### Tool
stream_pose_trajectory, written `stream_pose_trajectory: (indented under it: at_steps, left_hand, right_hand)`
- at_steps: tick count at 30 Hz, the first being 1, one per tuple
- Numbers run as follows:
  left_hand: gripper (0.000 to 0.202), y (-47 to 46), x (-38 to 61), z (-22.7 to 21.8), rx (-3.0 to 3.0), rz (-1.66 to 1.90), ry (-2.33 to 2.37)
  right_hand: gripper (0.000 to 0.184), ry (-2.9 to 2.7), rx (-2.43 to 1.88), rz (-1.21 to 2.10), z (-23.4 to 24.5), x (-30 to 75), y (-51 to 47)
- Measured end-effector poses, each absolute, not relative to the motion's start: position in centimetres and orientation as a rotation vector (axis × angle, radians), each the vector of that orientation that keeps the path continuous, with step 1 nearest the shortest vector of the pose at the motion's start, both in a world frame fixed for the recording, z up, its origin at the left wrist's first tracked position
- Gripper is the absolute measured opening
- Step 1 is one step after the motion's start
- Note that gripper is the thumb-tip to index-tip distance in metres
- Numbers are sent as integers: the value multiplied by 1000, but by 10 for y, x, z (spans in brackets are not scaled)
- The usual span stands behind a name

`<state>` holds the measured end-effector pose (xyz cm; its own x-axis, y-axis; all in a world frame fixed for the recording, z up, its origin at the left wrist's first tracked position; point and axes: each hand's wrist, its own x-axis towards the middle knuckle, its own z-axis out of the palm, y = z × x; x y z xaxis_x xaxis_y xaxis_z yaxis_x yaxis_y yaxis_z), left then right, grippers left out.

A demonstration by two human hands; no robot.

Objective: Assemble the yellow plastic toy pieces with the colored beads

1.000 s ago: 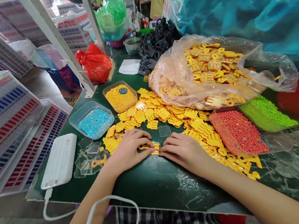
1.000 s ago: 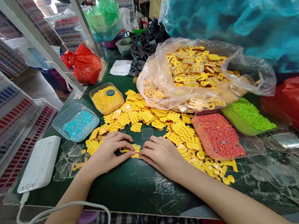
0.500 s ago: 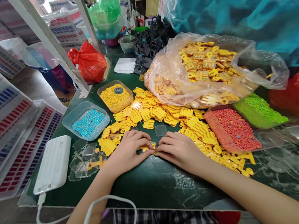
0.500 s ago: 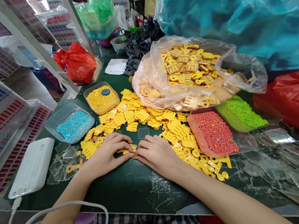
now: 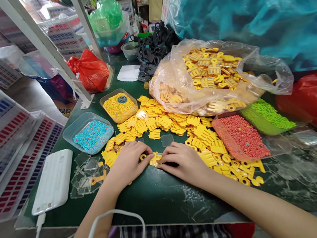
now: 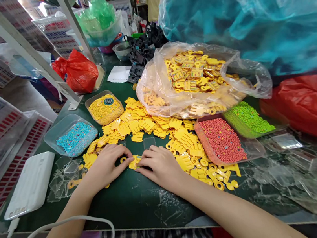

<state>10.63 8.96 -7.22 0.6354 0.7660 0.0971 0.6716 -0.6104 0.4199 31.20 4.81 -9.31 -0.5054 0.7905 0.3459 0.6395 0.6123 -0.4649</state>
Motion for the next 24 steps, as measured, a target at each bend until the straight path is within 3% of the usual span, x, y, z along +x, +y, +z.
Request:
stream_pose_trajectory:
  at_steps: [24]
  left_hand:
    - [15, 85, 108, -68, 2524, 324, 1123]
  right_hand:
    - [19, -2363, -1121, 14, -92, 312, 38]
